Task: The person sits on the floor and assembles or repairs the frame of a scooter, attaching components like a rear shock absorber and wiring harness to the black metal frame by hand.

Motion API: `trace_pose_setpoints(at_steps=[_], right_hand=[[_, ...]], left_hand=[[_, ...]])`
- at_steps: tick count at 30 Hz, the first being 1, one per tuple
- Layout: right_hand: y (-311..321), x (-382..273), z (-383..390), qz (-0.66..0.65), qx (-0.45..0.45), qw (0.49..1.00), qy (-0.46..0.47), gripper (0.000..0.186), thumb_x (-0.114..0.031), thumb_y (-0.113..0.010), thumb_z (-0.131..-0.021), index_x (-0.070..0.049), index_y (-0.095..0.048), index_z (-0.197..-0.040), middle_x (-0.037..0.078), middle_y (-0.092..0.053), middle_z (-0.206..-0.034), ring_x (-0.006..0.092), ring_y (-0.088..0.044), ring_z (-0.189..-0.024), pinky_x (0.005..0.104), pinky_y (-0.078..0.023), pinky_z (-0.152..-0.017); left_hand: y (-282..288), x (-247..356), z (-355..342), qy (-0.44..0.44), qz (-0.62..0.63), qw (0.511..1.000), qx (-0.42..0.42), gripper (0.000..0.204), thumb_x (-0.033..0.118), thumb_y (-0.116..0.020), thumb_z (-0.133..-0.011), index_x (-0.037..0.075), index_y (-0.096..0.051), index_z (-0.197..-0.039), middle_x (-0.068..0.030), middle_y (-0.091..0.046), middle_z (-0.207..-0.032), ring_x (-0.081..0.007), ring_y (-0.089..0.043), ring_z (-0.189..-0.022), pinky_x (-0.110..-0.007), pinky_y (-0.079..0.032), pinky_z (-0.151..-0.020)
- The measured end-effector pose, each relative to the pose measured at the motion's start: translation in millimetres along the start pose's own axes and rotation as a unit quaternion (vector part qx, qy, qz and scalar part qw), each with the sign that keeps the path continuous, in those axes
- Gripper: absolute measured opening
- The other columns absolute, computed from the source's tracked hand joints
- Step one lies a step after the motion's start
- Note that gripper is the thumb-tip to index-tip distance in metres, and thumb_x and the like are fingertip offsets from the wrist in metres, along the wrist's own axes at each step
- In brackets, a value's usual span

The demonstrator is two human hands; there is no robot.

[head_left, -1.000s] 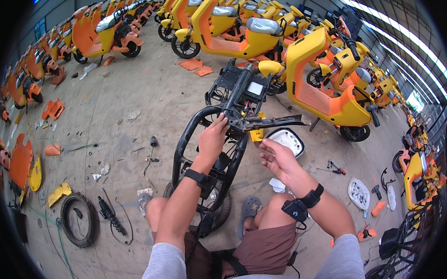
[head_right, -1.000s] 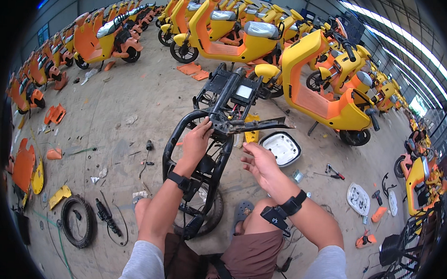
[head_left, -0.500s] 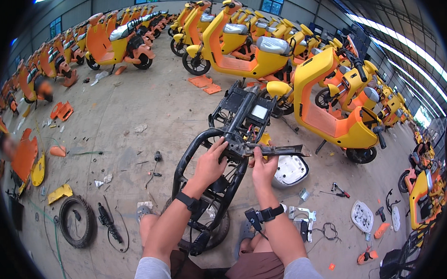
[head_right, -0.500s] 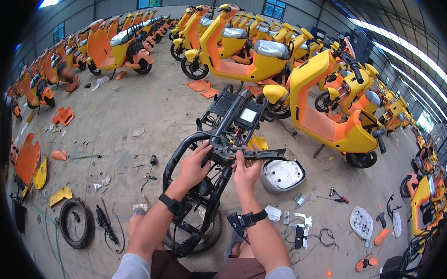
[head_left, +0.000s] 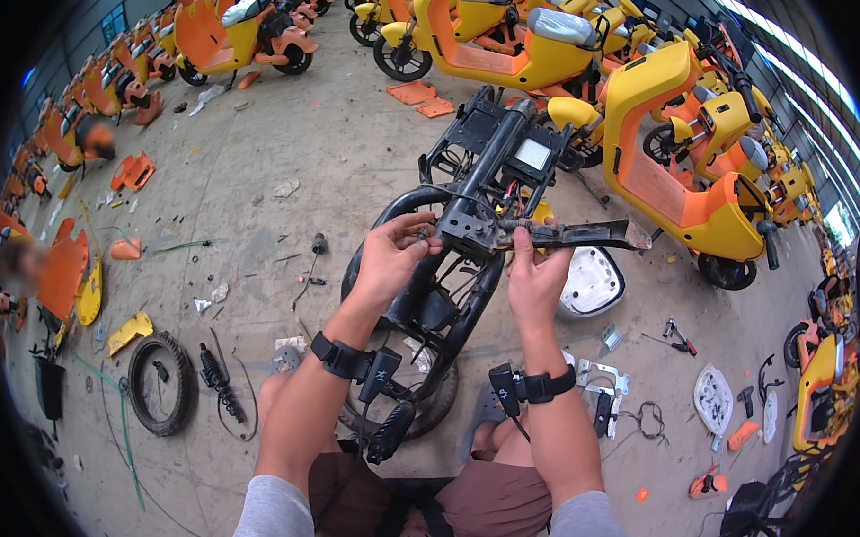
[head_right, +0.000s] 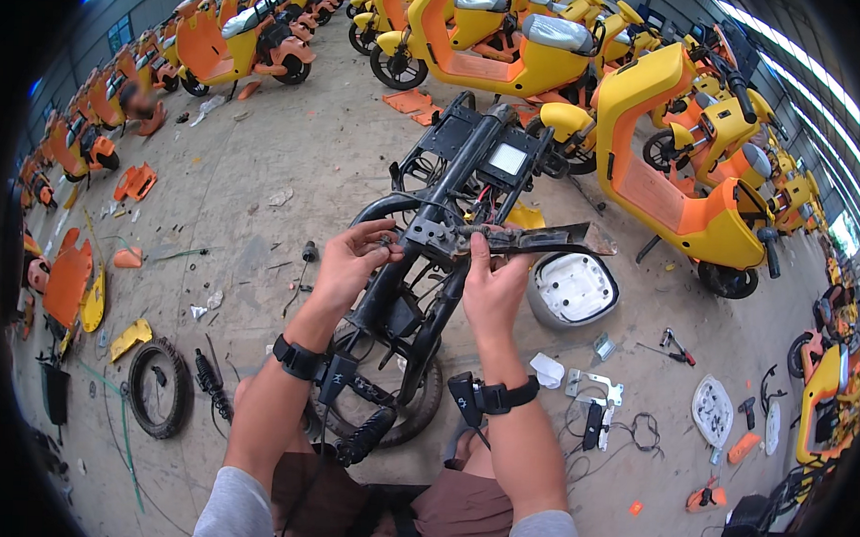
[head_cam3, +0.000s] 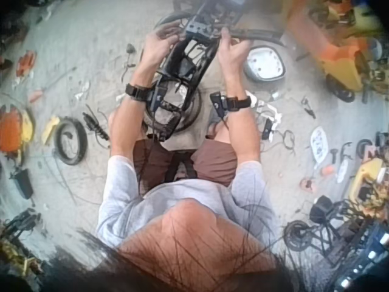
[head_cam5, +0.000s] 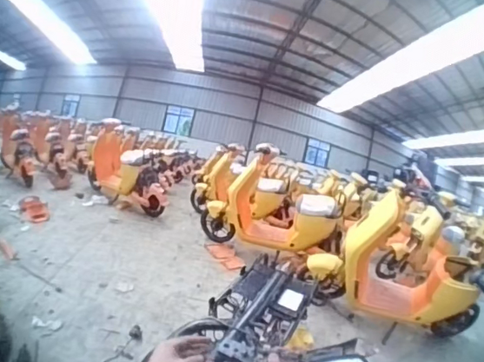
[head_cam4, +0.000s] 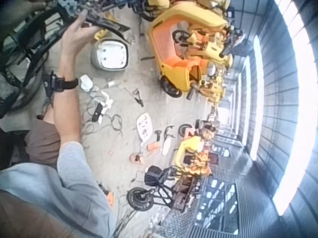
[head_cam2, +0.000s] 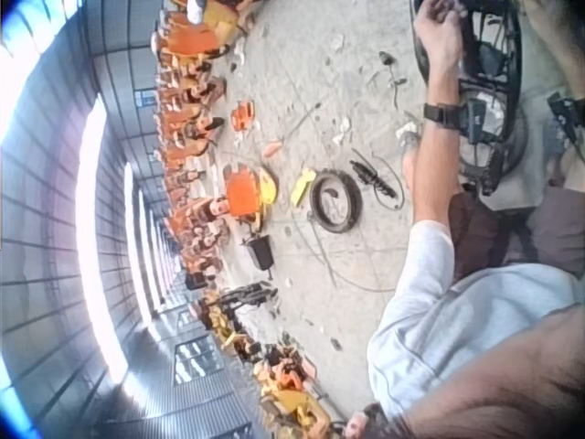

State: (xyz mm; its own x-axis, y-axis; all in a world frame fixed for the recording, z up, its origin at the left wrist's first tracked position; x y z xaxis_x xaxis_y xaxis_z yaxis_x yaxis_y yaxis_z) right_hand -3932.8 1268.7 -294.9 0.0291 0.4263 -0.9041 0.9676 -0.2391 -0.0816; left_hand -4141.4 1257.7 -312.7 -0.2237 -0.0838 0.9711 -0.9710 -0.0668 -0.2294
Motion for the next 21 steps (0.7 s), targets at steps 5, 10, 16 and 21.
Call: trace_pose_setpoints(at_steps=[5,10,16,21], right_hand=[[0.5,0.2,-1.0,-0.028,-0.001,1.0,-0.008,0.04,-0.009,-0.063,-0.094,0.004,-0.04,-0.124,0.011,-0.061,-0.108,0.0164,-0.061,-0.097,0.0292,-0.048,-0.087],[-1.6,-5.5,3.0,-0.045,0.0,0.999,-0.003,0.04,-0.007,-0.061,-0.094,0.004,-0.037,-0.124,0.013,-0.059,-0.112,0.0162,-0.059,-0.099,0.0288,-0.047,-0.09],[-4.0,-4.3,6.8,-0.056,0.013,0.998,0.005,0.039,-0.007,-0.061,-0.094,0.003,-0.038,-0.124,0.012,-0.059,-0.113,0.0147,-0.059,-0.098,0.0276,-0.048,-0.088],[-2.6,-2.3,5.9,-0.042,0.016,0.999,0.019,0.039,-0.007,-0.062,-0.094,0.002,-0.039,-0.123,0.011,-0.06,-0.113,0.0114,-0.058,-0.09,0.0241,-0.047,-0.076]], left_hand=[[-15.3,28.4,-13.0,-0.068,-0.144,0.987,0.013,0.032,-0.002,-0.067,-0.085,-0.005,-0.064,-0.118,-0.0111,-0.069,-0.108,-0.0145,-0.066,-0.095,-0.028,-0.053,-0.085],[-19.1,39.9,-33.1,-0.082,-0.073,0.994,0.007,0.03,0.001,-0.072,-0.083,-0.005,-0.067,-0.112,-0.0098,-0.071,-0.103,-0.0126,-0.066,-0.092,-0.026,-0.054,-0.083],[-23.1,26.9,-33.6,-0.103,-0.07,0.992,0.011,0.031,-0.001,-0.075,-0.08,-0.007,-0.067,-0.108,-0.0105,-0.07,-0.096,-0.0132,-0.067,-0.085,-0.025,-0.055,-0.077],[-30.9,23.8,-28.9,-0.159,-0.173,0.97,0.062,0.022,0.003,-0.077,-0.079,-0.004,-0.071,-0.099,-0.0064,-0.072,-0.086,-0.0096,-0.066,-0.079,-0.023,-0.053,-0.069]])
Point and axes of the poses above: each hand's wrist, its own z-axis away from the middle knuckle, its own y-axis out of the back of the hand, x = y × z, the point moved 4 cm from there along -z, towards the middle knuckle
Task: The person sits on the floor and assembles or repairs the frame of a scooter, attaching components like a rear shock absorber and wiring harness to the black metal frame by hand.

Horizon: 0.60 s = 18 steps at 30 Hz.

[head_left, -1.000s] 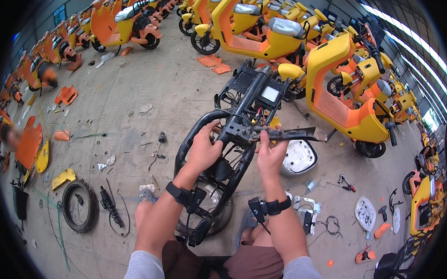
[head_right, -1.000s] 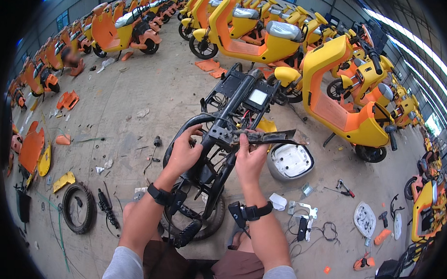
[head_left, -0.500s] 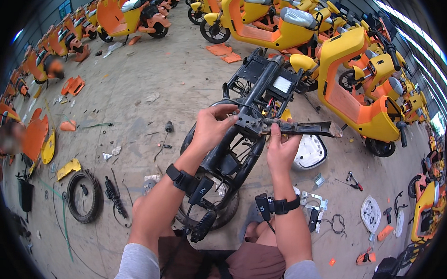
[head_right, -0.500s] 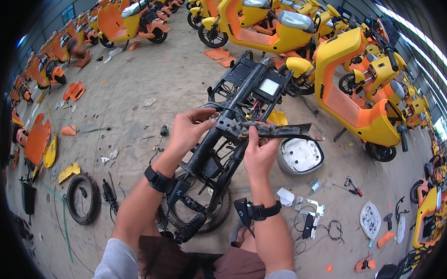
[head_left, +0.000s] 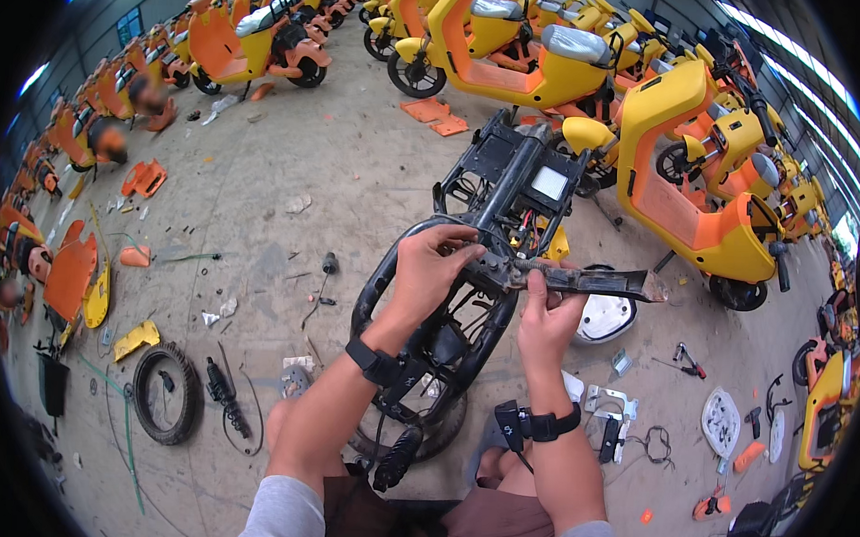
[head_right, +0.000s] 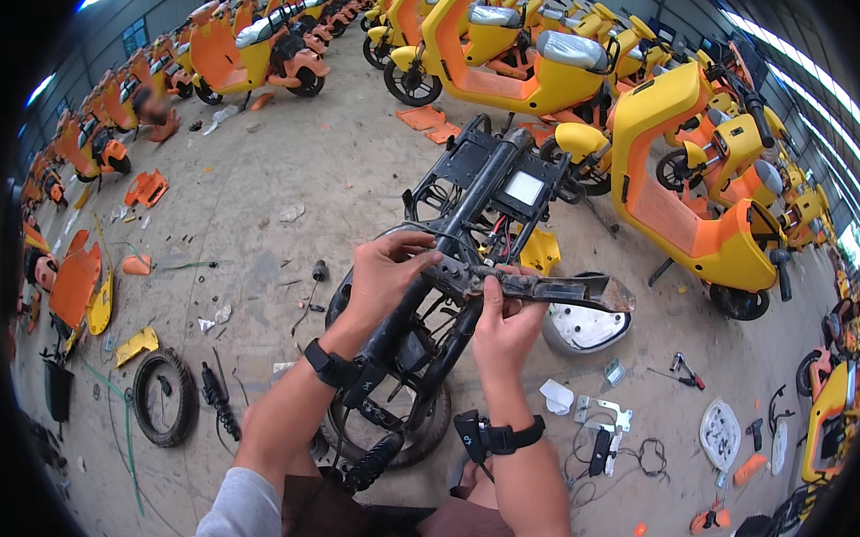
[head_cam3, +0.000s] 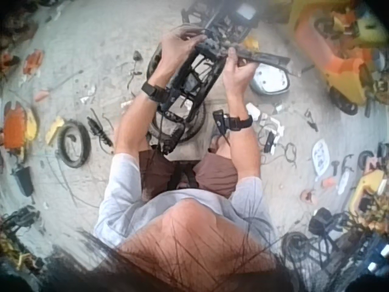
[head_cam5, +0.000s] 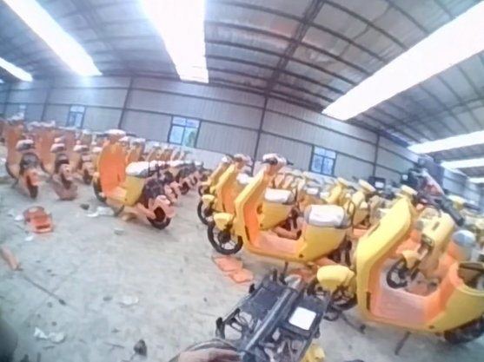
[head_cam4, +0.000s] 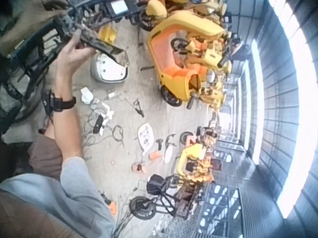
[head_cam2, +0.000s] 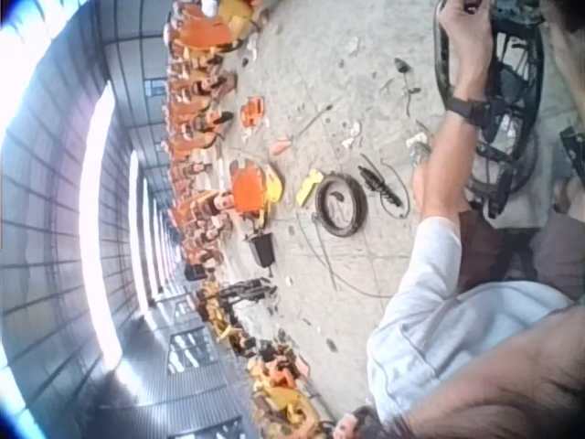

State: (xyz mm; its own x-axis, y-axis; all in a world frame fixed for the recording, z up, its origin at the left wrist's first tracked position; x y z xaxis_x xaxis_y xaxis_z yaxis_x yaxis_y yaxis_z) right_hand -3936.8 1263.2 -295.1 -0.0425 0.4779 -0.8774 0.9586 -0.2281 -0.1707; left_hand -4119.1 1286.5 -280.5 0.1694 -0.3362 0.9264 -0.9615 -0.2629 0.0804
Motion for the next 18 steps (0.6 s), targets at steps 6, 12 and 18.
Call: trace_pose_setpoints(at_steps=[6,12,18], right_hand=[[1.6,2.0,-0.4,0.008,0.003,1.0,0.002,0.038,-0.007,-0.063,-0.093,0.0,-0.039,-0.122,0.009,-0.061,-0.11,0.0053,-0.053,-0.072,0.0181,-0.042,-0.055],[-0.4,-10.2,1.1,0.013,-0.005,1.0,-0.004,0.032,-0.008,-0.064,-0.093,0.001,-0.046,-0.117,0.006,-0.061,-0.107,0.0079,-0.059,-0.083,0.0217,-0.048,-0.071],[0.9,-7.9,-0.9,0.019,-0.004,1.0,0.022,0.031,-0.009,-0.065,-0.093,0.001,-0.047,-0.116,0.006,-0.06,-0.105,0.0069,-0.057,-0.081,0.0213,-0.047,-0.07]], left_hand=[[-6.4,-1.0,6.1,-0.143,-0.083,0.986,0.031,0.022,0.003,-0.079,-0.074,0.0,-0.072,-0.095,-0.0093,-0.07,-0.079,-0.0132,-0.065,-0.066,-0.025,-0.052,-0.062],[-9.4,-6.0,9.2,-0.207,-0.108,0.972,0.035,0.018,0.001,-0.078,-0.074,0.0,-0.07,-0.09,-0.01,-0.071,-0.087,-0.0182,-0.068,-0.075,-0.028,-0.054,-0.066],[-14.0,-3.8,12.0,-0.282,-0.139,0.948,0.045,0.017,-0.001,-0.077,-0.073,0.001,-0.068,-0.087,-0.0113,-0.071,-0.092,-0.0255,-0.07,-0.084,-0.032,-0.056,-0.071]])
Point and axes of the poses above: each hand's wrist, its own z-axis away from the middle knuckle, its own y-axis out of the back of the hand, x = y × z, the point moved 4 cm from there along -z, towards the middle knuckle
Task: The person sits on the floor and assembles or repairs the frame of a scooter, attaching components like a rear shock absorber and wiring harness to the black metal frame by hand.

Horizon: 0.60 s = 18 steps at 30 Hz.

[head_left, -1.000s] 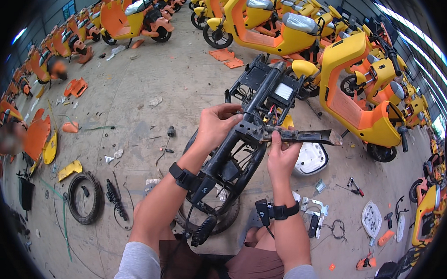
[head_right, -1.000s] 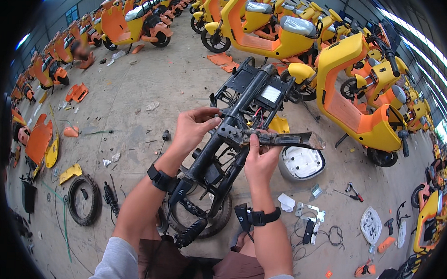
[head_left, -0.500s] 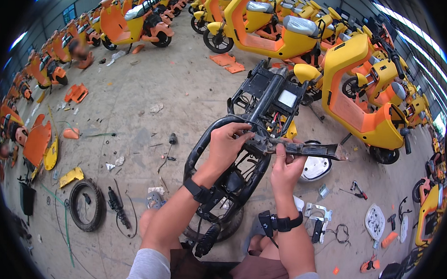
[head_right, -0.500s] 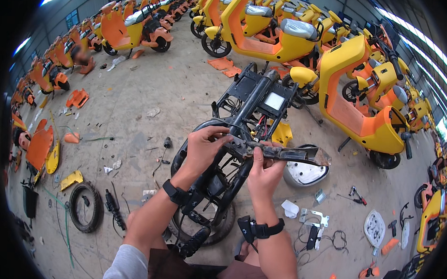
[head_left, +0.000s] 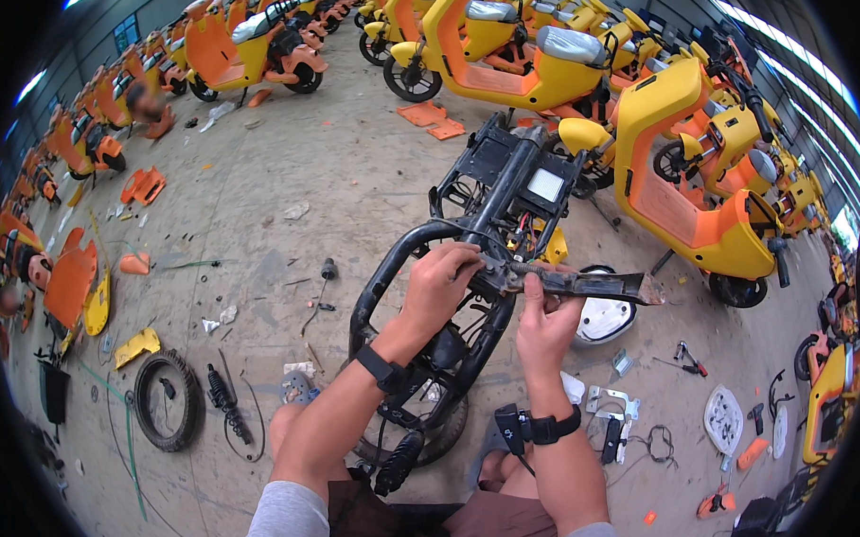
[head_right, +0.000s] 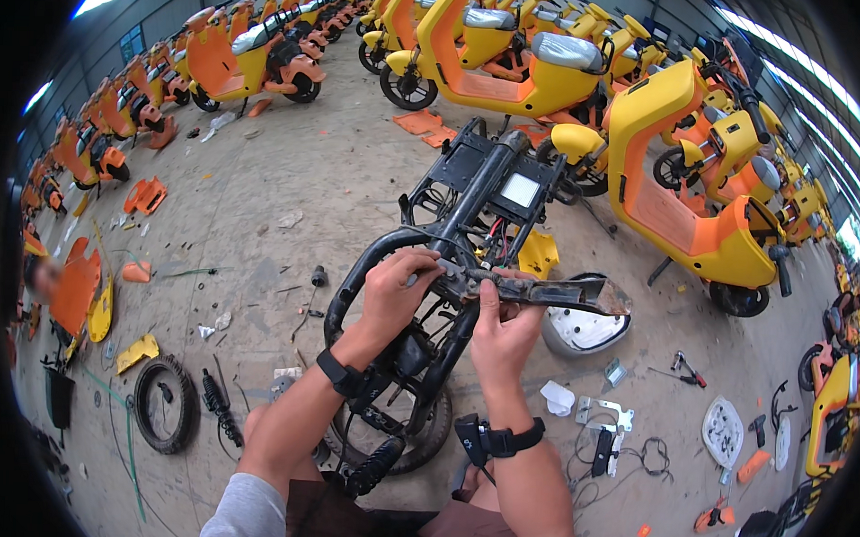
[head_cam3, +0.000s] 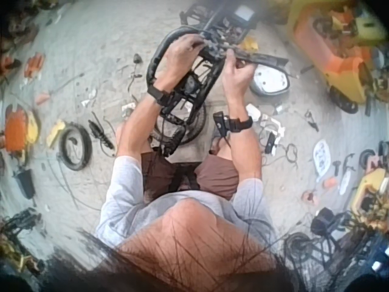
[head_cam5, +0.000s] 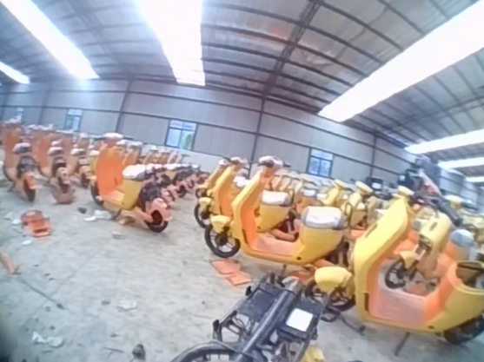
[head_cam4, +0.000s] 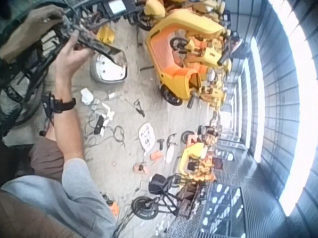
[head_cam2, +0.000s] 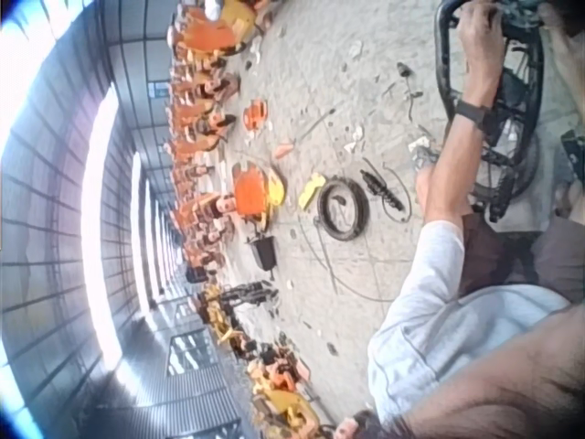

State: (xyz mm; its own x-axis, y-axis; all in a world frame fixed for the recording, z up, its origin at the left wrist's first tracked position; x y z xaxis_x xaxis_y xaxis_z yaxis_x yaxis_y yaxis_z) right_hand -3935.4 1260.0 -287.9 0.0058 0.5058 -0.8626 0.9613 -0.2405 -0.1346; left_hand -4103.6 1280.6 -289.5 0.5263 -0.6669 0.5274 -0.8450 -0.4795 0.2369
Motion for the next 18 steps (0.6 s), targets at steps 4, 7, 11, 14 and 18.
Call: trace_pose_setpoints(at_steps=[4,7,11,14,18], right_hand=[[-0.9,0.7,1.1,-0.019,0.009,1.0,0.001,0.031,-0.009,-0.066,-0.092,0.001,-0.048,-0.115,0.006,-0.061,-0.105,0.0066,-0.057,-0.08,0.0213,-0.047,-0.069],[0.1,-1.7,1.6,-0.008,0.006,1.0,-0.006,0.031,-0.009,-0.066,-0.092,0.001,-0.048,-0.115,0.005,-0.061,-0.105,0.0063,-0.057,-0.08,0.0212,-0.047,-0.068],[1.6,-0.8,1.3,-0.016,0.006,1.0,-0.01,0.03,-0.01,-0.067,-0.092,0.0,-0.049,-0.114,0.005,-0.061,-0.104,0.0058,-0.056,-0.076,0.021,-0.046,-0.067],[1.2,-1.4,2.2,-0.02,0.01,1.0,-0.014,0.03,-0.011,-0.067,-0.092,0.0,-0.051,-0.114,0.004,-0.062,-0.102,0.0055,-0.056,-0.075,0.0208,-0.046,-0.066],[-0.2,-3.9,2.8,-0.01,0.02,1.0,-0.001,0.028,-0.012,-0.067,-0.092,0.0,-0.052,-0.113,0.004,-0.063,-0.099,0.0052,-0.056,-0.074,0.0205,-0.046,-0.065]], left_hand=[[-1.9,1.0,0.4,-0.015,-0.017,1.0,-0.003,0.02,-0.002,-0.075,-0.075,0.002,-0.068,-0.093,-0.0124,-0.071,-0.092,-0.0278,-0.069,-0.084,-0.034,-0.055,-0.072],[-0.2,5.5,-0.9,-0.025,-0.017,0.999,-0.027,0.021,-0.003,-0.072,-0.078,0.001,-0.068,-0.098,-0.0137,-0.07,-0.092,-0.0292,-0.068,-0.084,-0.035,-0.054,-0.071],[2.1,7.0,-0.5,-0.04,-0.014,0.998,-0.042,0.022,-0.006,-0.069,-0.08,-0.001,-0.068,-0.101,-0.0155,-0.069,-0.092,-0.0306,-0.067,-0.082,-0.036,-0.054,-0.07],[2.9,8.3,0.8,-0.063,-0.032,0.997,-0.038,0.022,-0.006,-0.068,-0.081,-0.002,-0.067,-0.102,-0.0159,-0.069,-0.091,-0.0307,-0.067,-0.081,-0.036,-0.053,-0.069],[0.4,8.7,2.6,-0.048,-0.012,0.997,-0.058,0.022,-0.006,-0.067,-0.081,-0.002,-0.068,-0.103,-0.016,-0.068,-0.089,-0.0309,-0.066,-0.079,-0.036,-0.053,-0.068]])
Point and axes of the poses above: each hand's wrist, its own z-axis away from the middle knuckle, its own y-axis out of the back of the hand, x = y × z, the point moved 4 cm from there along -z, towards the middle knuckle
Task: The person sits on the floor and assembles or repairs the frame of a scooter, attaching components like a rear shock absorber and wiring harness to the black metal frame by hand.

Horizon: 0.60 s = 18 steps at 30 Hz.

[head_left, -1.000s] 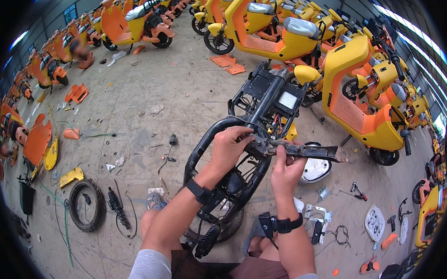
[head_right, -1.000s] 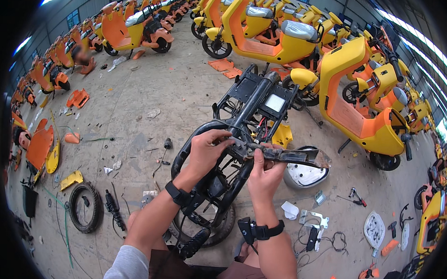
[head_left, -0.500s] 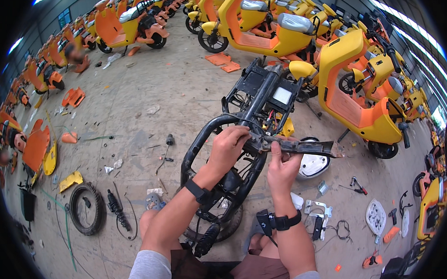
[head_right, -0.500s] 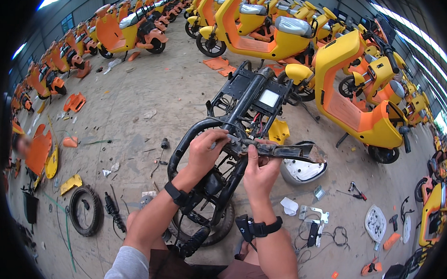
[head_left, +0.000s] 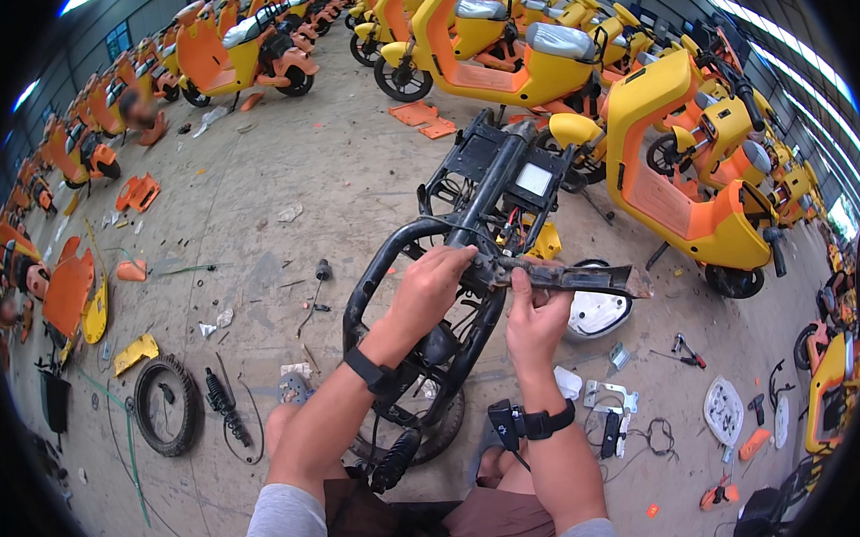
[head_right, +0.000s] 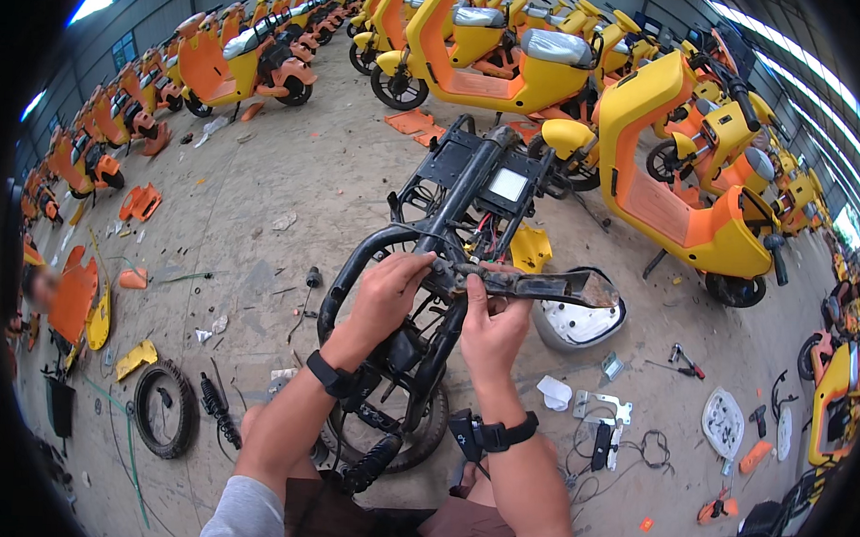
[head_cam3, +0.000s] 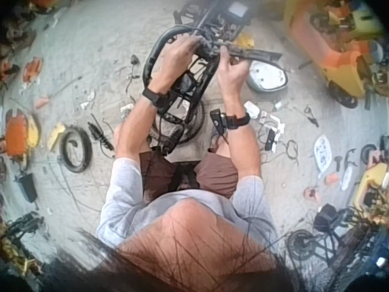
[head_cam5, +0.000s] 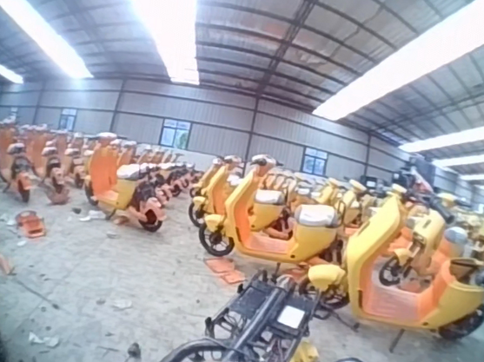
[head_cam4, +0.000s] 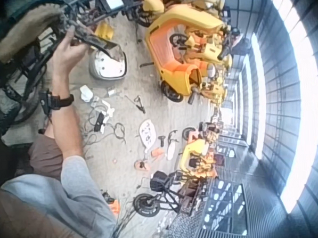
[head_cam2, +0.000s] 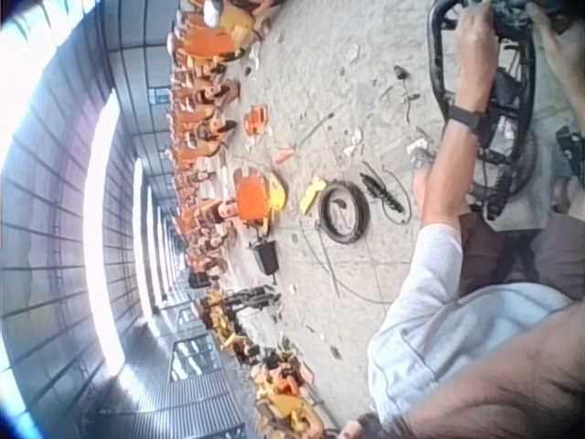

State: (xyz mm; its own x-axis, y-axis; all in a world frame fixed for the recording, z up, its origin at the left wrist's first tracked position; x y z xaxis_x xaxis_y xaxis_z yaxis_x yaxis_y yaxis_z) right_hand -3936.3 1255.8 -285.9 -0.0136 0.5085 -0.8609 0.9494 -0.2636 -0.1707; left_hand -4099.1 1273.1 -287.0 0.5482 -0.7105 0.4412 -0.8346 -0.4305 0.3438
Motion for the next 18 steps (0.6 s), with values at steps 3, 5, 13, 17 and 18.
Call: trace_pose_setpoints(at_steps=[3,5,13,17,18], right_hand=[[1.4,0.4,-0.7,0.009,-0.005,1.0,0.018,0.027,-0.012,-0.067,-0.092,0.0,-0.053,-0.112,0.004,-0.063,-0.099,0.0054,-0.056,-0.074,0.0204,-0.046,-0.064],[0.9,0.7,-0.9,0.003,-0.005,1.0,0.021,0.026,-0.011,-0.067,-0.092,0.0,-0.053,-0.111,0.004,-0.063,-0.099,0.0055,-0.056,-0.073,0.0206,-0.046,-0.063],[4.2,2.9,-0.4,0.023,-0.034,0.999,-0.018,0.033,-0.009,-0.067,-0.092,-0.001,-0.045,-0.116,0.007,-0.061,-0.109,0.009,-0.058,-0.088,0.0222,-0.048,-0.077],[2.5,0.7,-0.9,0.013,-0.015,1.0,0.006,0.029,-0.01,-0.068,-0.091,0.0,-0.051,-0.112,0.005,-0.062,-0.102,0.0074,-0.058,-0.078,0.0218,-0.047,-0.068],[2.7,1.4,-1.1,0.009,-0.007,1.0,0.021,0.027,-0.01,-0.068,-0.091,0.0,-0.052,-0.111,0.005,-0.063,-0.099,0.0069,-0.058,-0.074,0.0219,-0.047,-0.065]], left_hand=[[-1.5,0.8,-1.5,0.016,-0.002,1.0,-0.011,0.022,-0.006,-0.067,-0.081,-0.002,-0.068,-0.103,-0.016,-0.068,-0.088,-0.0308,-0.066,-0.079,-0.036,-0.053,-0.068],[-1.4,-0.5,-3.0,0.012,-0.013,1.0,-0.015,0.022,-0.006,-0.068,-0.081,-0.002,-0.069,-0.102,-0.016,-0.068,-0.088,-0.0306,-0.066,-0.079,-0.036,-0.053,-0.069],[4.4,0.0,-6.1,0.04,-0.014,0.999,0.012,0.019,0.0,-0.07,-0.081,0.001,-0.07,-0.1,-0.0137,-0.066,-0.096,-0.0286,-0.065,-0.088,-0.036,-0.052,-0.073],[2.0,-6.6,-1.4,0.09,-0.026,0.996,0.005,0.018,0.007,-0.075,-0.079,0.002,-0.071,-0.095,-0.0127,-0.065,-0.096,-0.0277,-0.063,-0.088,-0.036,-0.051,-0.072],[1.2,-6.1,-1.9,0.084,-0.039,0.996,0.003,0.017,0.007,-0.075,-0.079,0.002,-0.071,-0.095,-0.0125,-0.065,-0.095,-0.0278,-0.063,-0.087,-0.036,-0.051,-0.072]])
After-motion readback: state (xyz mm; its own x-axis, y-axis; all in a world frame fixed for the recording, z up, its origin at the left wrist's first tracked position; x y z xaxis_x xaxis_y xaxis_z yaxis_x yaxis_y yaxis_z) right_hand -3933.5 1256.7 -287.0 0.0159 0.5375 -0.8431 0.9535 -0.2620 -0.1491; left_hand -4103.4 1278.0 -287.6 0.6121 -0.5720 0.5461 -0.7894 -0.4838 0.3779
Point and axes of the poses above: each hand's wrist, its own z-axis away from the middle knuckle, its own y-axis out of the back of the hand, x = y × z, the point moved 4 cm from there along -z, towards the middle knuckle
